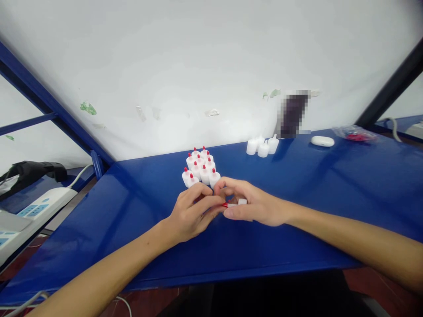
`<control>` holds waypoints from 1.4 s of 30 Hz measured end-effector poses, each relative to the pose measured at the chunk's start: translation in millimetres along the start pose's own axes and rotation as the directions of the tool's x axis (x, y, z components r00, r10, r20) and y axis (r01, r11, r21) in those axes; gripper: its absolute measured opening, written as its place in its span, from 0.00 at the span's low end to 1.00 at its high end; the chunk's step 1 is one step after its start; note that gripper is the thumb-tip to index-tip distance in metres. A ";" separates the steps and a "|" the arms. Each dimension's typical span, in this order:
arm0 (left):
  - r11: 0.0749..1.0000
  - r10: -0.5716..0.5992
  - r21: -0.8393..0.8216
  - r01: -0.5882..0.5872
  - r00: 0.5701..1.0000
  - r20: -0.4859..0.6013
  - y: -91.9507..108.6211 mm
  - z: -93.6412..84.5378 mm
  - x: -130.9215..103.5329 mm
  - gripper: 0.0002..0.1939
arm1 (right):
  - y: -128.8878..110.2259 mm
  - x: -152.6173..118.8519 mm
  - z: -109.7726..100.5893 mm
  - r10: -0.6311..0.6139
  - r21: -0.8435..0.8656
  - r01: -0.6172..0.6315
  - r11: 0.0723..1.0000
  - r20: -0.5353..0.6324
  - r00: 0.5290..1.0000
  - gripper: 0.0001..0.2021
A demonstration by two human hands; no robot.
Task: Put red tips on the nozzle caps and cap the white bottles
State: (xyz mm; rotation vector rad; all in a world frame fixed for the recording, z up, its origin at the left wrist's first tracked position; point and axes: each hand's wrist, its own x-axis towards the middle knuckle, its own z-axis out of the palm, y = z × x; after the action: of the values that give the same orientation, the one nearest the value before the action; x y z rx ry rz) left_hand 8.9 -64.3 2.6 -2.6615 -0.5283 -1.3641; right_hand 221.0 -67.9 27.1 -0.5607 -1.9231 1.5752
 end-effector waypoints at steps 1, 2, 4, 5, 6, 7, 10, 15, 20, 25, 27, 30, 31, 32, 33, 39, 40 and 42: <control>1.000 0.011 0.023 -0.010 1.000 -0.018 0.9 0.7 0.2 0.06 | -0.1 -0.4 0.4 -0.037 -0.079 0.037 0.996 0.003 0.999 0.10; 0.999 0.019 0.042 -0.018 1.000 -0.023 1.7 1.2 0.4 0.07 | 0.1 -0.8 0.7 -0.075 -0.154 0.075 0.985 0.005 0.997 0.08; 0.997 0.036 0.074 -0.035 0.999 -0.014 2.9 2.1 0.6 0.07 | 0.7 -1.6 1.4 -0.145 -0.287 0.139 0.948 0.001 0.989 0.06; 0.995 0.044 0.091 -0.042 0.999 -0.016 3.2 2.5 0.6 0.07 | 1.1 -1.8 1.8 -0.178 -0.351 0.164 0.922 -0.008 0.984 0.06; 0.993 0.053 0.108 -0.050 0.998 -0.020 3.3 3.1 0.6 0.07 | 1.4 -1.9 2.2 -0.215 -0.414 0.190 0.890 -0.014 0.977 0.07; 0.991 0.062 0.122 -0.059 0.998 -0.028 3.2 3.7 0.4 0.06 | 1.7 -2.0 2.8 -0.252 -0.477 0.213 0.853 -0.017 0.968 0.09; 0.985 0.096 0.148 -0.088 0.994 -0.047 3.1 5.7 -0.4 0.06 | 2.1 -2.2 5.8 -0.329 -0.627 0.246 0.739 -0.017 0.944 0.11; 0.988 0.085 0.137 -0.072 0.992 -0.092 7.2 7.6 1.0 0.07 | 4.4 -2.6 13.1 -0.449 -0.744 0.266 0.612 -0.051 0.892 0.12; 0.996 0.063 0.078 -0.054 0.992 -0.111 12.1 5.9 4.9 0.09 | 6.8 -4.6 13.2 -0.491 -0.773 0.293 0.563 -0.028 0.871 0.10; 0.996 0.076 0.044 -0.076 0.997 -0.010 10.7 3.5 6.0 0.02 | 9.0 -4.8 7.8 -0.442 -0.821 0.237 0.519 -0.021 0.897 0.12; 0.996 0.089 0.029 -0.090 0.996 0.015 9.6 3.2 6.5 0.04 | 10.1 -4.2 6.7 -0.441 -0.833 0.233 0.501 -0.015 0.897 0.13; 0.995 0.097 0.009 -0.097 0.995 0.035 8.2 3.4 6.9 0.05 | 11.0 -3.5 6.2 -0.467 -0.850 0.234 0.473 -0.017 0.884 0.14; 0.995 0.097 0.008 -0.098 0.994 0.044 7.7 3.6 6.8 0.05 | 11.0 -3.4 6.1 -0.479 -0.853 0.237 0.464 -0.017 0.877 0.14; 0.995 0.095 0.011 -0.096 0.994 0.056 7.3 3.8 6.5 0.05 | 10.9 -3.5 6.0 -0.490 -0.857 0.240 0.456 -0.017 0.871 0.14; 0.995 0.093 0.016 -0.094 0.994 0.065 6.9 4.1 6.1 0.05 | 10.7 -3.5 5.8 -0.500 -0.862 0.242 0.446 -0.015 0.866 0.14; 0.995 0.100 0.015 -0.101 0.993 0.065 5.7 5.1 5.8 0.06 | 9.5 -3.4 1.9 -0.597 -0.897 0.258 0.360 -0.009 0.802 0.13; 0.995 0.099 0.015 -0.101 0.993 0.067 5.4 4.7 6.1 0.06 | 9.8 -3.2 0.6 -0.618 -0.899 0.261 0.352 -0.013 0.786 0.13; 0.996 0.092 0.005 -0.093 0.994 0.065 4.6 3.3 6.5 0.06 | 11.3 -2.7 -1.9 -0.644 -0.901 0.257 0.350 -0.032 0.764 0.12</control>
State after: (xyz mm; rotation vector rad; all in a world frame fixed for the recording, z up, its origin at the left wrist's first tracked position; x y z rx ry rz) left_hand 16.5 -66.1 6.1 -2.6947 -0.4105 -1.2521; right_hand 223.9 -65.9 15.9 -0.5581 -2.1668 -0.0234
